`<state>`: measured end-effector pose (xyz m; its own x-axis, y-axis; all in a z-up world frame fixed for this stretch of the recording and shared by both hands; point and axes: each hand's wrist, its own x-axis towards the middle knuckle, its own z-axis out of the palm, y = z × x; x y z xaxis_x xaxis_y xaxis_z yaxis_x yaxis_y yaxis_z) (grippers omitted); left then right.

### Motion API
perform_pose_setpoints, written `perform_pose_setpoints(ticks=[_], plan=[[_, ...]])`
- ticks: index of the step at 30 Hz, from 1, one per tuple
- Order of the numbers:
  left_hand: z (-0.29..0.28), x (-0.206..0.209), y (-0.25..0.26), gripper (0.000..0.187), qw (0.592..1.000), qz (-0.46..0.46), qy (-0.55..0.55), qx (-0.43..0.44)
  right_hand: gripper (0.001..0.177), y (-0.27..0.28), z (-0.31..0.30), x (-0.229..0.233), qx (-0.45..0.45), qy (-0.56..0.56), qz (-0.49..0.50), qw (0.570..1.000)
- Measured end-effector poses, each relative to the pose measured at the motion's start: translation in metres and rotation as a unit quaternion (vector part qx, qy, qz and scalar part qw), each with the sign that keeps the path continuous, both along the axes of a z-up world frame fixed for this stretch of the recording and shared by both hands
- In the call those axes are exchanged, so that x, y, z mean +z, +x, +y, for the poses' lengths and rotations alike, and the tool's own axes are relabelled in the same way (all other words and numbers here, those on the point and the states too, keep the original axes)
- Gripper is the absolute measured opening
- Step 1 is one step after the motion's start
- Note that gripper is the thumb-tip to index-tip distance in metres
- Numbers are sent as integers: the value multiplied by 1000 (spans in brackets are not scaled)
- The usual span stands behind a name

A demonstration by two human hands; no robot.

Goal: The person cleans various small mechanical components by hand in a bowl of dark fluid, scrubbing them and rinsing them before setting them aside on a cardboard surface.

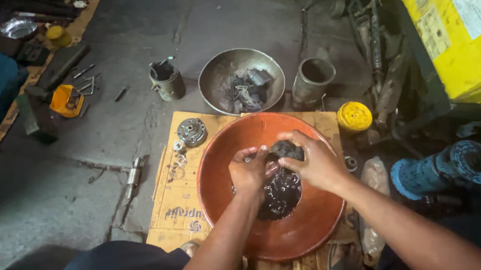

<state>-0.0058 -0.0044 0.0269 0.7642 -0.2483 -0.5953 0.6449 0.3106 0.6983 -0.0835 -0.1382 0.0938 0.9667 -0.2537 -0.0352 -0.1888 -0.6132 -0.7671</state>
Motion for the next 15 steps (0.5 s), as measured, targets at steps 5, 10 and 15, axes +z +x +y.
perform_pose_setpoints(ticks=[5, 10, 15], plan=[[4, 12, -11, 47, 998, -33, -53, 1, 39, 4, -8, -25, 3, 36, 19, 999], [9, 7, -9, 55, 997, -66, -33, 36, 72, 2, -22, -22, 39, 407, 71, 910], [11, -1, -14, 44, 995, -83, -21, 57, 53, 4, -1, -11, 19, 129, 73, 989]])
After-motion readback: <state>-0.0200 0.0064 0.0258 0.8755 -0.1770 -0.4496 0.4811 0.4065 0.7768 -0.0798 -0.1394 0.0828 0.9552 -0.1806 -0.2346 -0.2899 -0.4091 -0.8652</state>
